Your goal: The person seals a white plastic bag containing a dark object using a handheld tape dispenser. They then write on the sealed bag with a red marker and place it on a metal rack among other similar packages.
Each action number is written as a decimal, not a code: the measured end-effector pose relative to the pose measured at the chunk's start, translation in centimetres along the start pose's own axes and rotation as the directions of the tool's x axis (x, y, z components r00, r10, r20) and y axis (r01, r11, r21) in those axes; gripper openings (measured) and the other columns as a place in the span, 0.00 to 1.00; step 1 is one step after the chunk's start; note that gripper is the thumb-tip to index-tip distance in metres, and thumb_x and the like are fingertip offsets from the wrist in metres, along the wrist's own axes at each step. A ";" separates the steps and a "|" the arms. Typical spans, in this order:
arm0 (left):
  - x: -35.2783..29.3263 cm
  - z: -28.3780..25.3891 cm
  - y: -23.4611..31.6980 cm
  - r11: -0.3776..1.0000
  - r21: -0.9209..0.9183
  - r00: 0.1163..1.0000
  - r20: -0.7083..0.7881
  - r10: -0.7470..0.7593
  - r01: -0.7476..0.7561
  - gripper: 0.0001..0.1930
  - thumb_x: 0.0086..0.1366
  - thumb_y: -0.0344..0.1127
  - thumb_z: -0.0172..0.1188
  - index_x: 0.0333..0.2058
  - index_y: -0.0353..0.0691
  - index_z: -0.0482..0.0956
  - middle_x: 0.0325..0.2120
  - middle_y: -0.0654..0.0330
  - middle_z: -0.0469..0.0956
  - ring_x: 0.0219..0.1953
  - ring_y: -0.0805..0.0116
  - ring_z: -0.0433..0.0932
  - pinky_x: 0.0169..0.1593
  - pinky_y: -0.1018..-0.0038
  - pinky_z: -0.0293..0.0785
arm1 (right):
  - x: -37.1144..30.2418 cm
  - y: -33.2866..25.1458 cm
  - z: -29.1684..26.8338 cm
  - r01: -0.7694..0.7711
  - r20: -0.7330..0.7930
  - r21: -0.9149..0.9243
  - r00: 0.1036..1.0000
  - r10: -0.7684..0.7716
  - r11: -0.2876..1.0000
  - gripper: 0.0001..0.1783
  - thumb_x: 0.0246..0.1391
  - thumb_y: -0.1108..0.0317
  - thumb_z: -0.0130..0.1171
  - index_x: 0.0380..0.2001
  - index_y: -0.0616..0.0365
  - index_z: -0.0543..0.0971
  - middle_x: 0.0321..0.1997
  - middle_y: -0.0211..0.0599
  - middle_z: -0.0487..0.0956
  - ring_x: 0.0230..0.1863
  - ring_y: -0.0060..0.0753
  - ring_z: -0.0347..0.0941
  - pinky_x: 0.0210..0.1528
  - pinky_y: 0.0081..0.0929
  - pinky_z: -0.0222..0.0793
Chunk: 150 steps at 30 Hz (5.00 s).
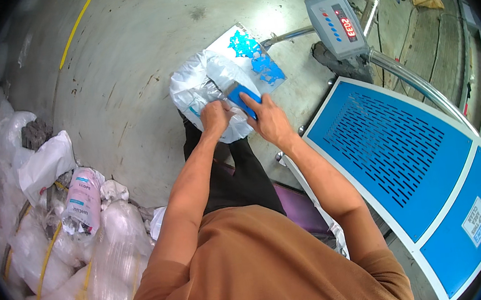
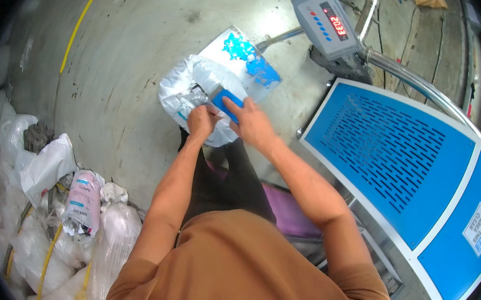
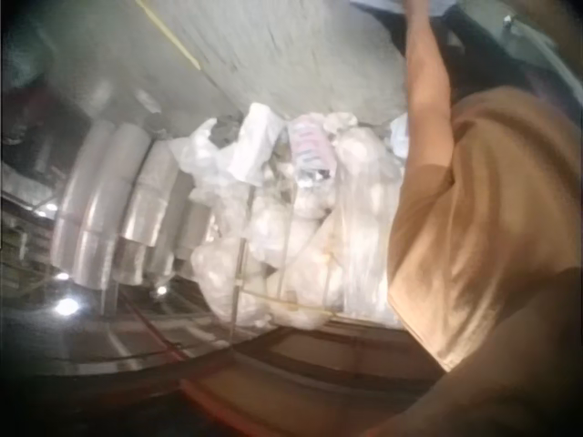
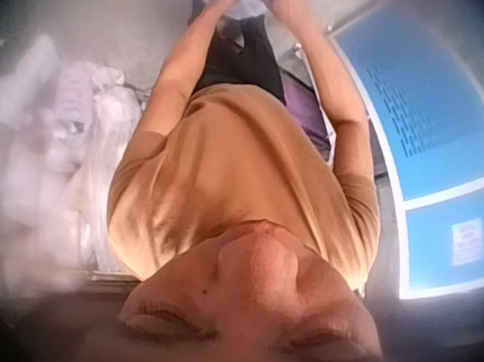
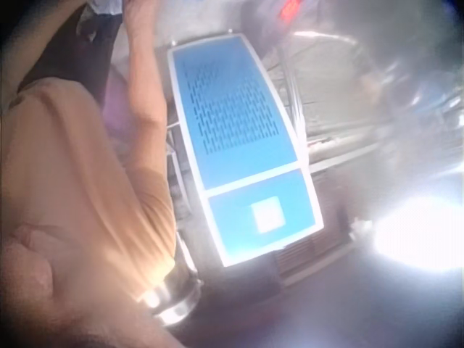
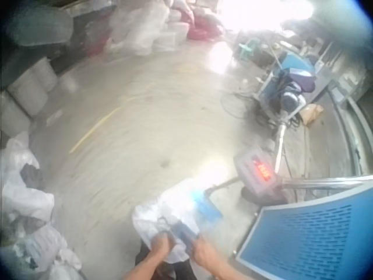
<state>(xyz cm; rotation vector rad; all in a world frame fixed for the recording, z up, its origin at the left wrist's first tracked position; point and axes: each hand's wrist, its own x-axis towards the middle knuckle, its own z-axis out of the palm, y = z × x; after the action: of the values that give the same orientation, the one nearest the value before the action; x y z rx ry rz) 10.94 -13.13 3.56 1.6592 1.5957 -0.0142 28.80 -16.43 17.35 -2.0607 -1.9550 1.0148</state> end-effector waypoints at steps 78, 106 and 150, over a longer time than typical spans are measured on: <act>-1.4 -10.6 -2.1 0.160 -0.605 0.590 0.796 0.136 0.780 0.16 0.66 0.47 0.66 0.43 0.40 0.81 0.39 0.58 0.82 0.39 0.67 0.80 0.43 0.72 0.77 | -4.7 -8.2 -1.9 -0.176 -0.049 0.482 0.973 0.227 0.858 0.34 0.50 0.76 0.67 0.64 0.53 0.77 0.43 0.38 0.78 0.43 0.28 0.75 0.48 0.25 0.71; 8.3 -8.5 -6.3 0.976 0.141 0.984 -0.047 0.175 -0.166 0.40 0.71 0.51 0.57 0.72 0.35 0.54 0.74 0.43 0.52 0.76 0.44 0.48 0.75 0.55 0.51 | -10.4 -1.8 4.2 -0.205 0.103 0.082 0.975 0.196 0.975 0.43 0.49 0.73 0.68 0.69 0.34 0.69 0.39 0.49 0.69 0.41 0.56 0.71 0.43 0.47 0.71; -7.5 -10.9 -4.9 0.720 -0.503 0.817 0.555 -0.155 0.479 0.18 0.72 0.48 0.59 0.49 0.40 0.82 0.40 0.58 0.85 0.42 0.70 0.83 0.49 0.74 0.76 | -16.8 6.8 6.9 -0.280 0.607 0.652 0.750 0.263 -0.705 0.24 0.62 0.62 0.63 0.60 0.51 0.73 0.45 0.30 0.78 0.41 0.27 0.76 0.47 0.36 0.79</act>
<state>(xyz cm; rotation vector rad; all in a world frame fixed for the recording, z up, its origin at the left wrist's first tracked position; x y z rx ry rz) -0.23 -14.05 12.19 0.7486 1.2846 -0.0658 31.83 -35.48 14.84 -1.0610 0.6793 1.7197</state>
